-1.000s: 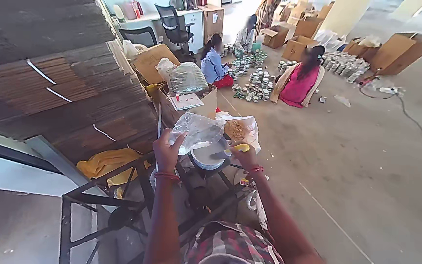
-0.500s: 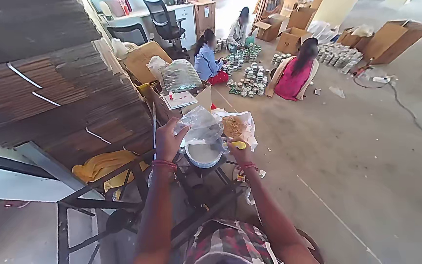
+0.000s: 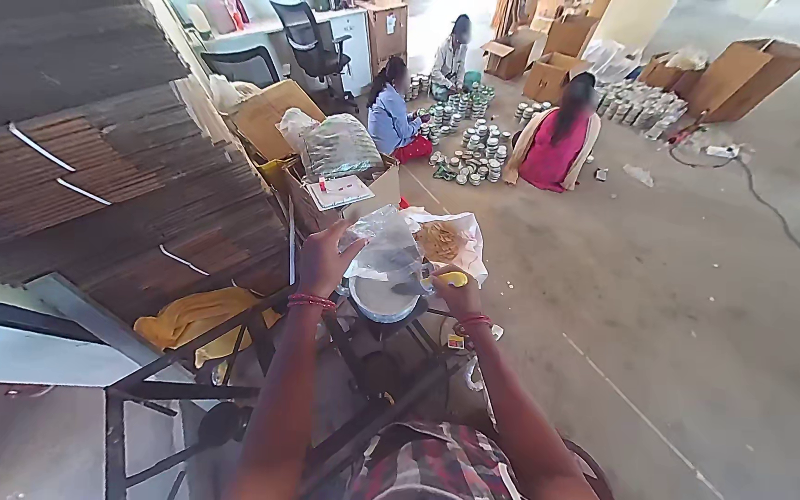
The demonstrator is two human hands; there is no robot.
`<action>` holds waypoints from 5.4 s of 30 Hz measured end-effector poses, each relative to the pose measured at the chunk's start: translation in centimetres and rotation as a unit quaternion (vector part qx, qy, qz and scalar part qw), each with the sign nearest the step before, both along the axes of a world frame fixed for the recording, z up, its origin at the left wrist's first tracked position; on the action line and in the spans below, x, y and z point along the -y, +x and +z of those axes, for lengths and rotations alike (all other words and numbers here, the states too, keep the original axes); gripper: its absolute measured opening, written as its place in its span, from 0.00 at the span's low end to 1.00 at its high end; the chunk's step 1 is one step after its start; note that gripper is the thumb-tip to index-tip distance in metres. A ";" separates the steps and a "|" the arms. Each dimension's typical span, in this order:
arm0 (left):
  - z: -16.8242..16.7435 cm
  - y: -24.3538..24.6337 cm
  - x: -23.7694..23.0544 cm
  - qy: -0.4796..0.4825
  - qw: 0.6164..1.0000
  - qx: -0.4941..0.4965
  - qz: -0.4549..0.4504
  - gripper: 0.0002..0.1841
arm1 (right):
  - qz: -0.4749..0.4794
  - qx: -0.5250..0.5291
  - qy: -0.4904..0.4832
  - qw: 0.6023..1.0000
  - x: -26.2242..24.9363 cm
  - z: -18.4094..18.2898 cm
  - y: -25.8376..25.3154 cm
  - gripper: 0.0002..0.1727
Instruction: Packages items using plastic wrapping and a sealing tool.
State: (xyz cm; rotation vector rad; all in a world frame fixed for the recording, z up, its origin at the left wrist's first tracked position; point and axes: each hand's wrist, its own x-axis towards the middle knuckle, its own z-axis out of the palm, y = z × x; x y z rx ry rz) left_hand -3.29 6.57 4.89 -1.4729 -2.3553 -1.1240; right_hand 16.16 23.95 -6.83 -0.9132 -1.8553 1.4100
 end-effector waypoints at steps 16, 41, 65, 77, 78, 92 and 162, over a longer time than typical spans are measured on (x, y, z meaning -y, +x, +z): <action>0.0 -2.0 -0.3 0.037 0.999 -0.031 -0.003 0.17 | 0.016 -0.032 -0.104 0.994 1.0 -0.9 -1.8 0.09; 0.6 -2.4 0.1 0.008 1.000 -0.028 -0.006 0.17 | 0.010 0.005 -0.026 1.000 -0.6 0.1 -0.5 0.08; 1.0 -1.4 -0.2 0.016 0.999 -0.043 -0.017 0.19 | -0.008 -0.029 -0.077 0.997 0.8 -0.9 -2.0 0.10; 1.0 -1.7 0.5 0.024 0.999 -0.035 0.002 0.19 | 0.010 -0.012 -0.116 0.993 1.3 -0.2 -1.8 0.10; 0.9 -1.7 0.8 0.032 0.999 -0.038 0.004 0.19 | 0.008 -0.009 -0.120 0.993 1.1 -0.1 -1.5 0.09; 0.8 -1.5 2.2 0.062 0.997 -0.009 0.038 0.17 | -0.049 -0.004 -0.057 0.997 0.7 0.1 -1.5 0.09; 0.3 -2.3 1.6 0.049 0.998 0.027 0.005 0.19 | -0.010 -0.013 -0.002 1.000 0.3 -0.5 -3.6 0.11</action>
